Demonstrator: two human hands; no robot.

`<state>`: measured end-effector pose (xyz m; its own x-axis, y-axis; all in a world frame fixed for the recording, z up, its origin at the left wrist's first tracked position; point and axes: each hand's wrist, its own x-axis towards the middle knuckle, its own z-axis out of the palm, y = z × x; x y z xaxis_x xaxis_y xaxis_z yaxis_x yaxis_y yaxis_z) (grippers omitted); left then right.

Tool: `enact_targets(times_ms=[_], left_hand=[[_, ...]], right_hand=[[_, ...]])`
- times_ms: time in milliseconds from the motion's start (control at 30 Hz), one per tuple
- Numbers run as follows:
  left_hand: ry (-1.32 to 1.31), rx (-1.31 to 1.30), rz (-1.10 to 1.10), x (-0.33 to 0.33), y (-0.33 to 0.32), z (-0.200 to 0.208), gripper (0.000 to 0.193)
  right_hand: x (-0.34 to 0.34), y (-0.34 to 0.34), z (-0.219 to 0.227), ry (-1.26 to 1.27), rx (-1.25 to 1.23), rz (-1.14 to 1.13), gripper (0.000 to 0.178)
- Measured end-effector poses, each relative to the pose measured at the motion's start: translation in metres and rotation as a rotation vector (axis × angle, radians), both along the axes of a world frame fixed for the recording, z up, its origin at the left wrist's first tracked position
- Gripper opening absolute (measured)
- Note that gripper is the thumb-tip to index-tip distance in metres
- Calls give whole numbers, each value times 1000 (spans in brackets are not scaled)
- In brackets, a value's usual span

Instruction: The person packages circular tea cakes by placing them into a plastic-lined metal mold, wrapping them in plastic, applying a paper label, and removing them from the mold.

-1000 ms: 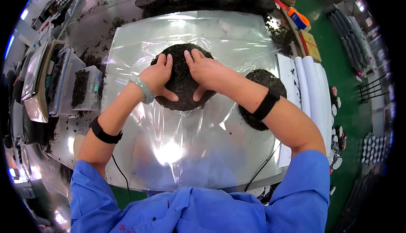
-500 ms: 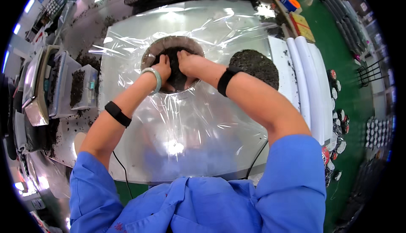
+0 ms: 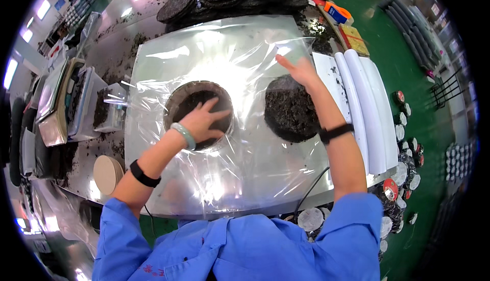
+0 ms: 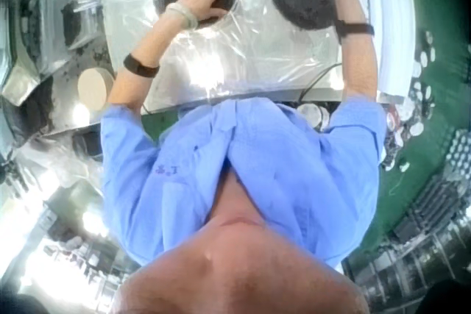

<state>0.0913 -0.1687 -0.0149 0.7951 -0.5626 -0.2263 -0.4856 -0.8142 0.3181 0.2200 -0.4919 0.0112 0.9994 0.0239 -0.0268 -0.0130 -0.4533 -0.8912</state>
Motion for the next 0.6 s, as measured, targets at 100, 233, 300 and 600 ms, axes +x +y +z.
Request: enact_targets(times_ms=[100,233,300,600], left_hand=[[58,46,5,4,-3,3,84],[27,49,0,-1,-1,-4,86],[27,38,6,-4,-5,2,83],[-442,-331,423,-13,64,26,48]], right_hand=[[31,54,-17,3,171,286,45],[95,39,-1,-329,-194,-121,38],[126,-7,-24,-492,-203,-465,44],[-51,-111,-72,284,-490,-44,71]])
